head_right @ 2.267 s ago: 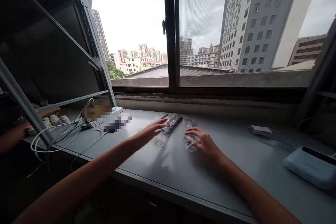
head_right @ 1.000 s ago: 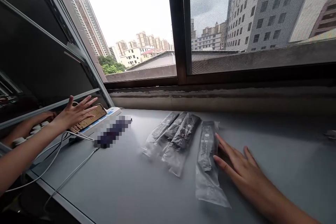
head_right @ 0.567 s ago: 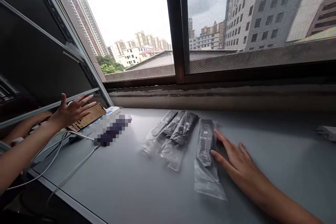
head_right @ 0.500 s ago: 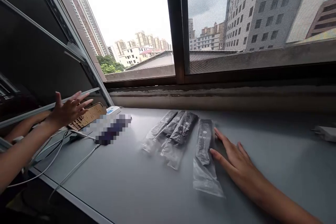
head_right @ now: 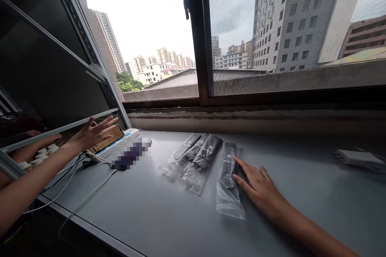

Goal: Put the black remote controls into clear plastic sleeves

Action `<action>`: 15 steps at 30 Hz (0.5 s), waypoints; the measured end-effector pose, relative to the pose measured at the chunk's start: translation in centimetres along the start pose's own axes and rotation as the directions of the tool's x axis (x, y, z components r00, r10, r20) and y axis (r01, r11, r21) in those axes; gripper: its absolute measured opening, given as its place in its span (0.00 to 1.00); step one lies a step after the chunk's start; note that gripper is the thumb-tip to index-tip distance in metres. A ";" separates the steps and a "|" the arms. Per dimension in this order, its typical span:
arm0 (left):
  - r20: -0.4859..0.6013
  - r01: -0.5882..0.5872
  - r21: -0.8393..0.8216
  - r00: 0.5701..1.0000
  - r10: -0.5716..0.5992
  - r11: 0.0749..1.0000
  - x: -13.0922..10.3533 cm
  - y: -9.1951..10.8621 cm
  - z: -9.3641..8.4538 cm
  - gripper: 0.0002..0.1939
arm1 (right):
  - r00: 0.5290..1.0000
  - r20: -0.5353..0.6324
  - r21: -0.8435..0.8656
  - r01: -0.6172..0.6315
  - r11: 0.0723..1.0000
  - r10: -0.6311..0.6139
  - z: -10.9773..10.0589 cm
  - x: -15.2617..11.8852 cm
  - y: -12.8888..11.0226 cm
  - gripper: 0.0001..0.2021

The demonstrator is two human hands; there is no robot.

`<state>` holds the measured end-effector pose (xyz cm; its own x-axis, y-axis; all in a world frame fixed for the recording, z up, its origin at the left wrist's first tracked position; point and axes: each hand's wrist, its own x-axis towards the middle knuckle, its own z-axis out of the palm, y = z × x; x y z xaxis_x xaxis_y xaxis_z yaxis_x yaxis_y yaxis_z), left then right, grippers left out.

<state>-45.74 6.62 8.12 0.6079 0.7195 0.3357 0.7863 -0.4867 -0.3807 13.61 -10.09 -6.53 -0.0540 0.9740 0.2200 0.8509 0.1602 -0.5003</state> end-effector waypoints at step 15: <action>-0.060 -0.117 0.107 0.990 0.124 0.987 0.0 -1.9 3.2 0.32 | 1.000 0.001 -0.064 -0.030 0.998 0.030 -0.8 -0.6 -0.8 0.33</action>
<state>-47.55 9.13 6.10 0.7065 0.6224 0.3368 0.6930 -0.5120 -0.5075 13.32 -10.97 -5.63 -0.0287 0.9785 0.2044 0.8836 0.1205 -0.4525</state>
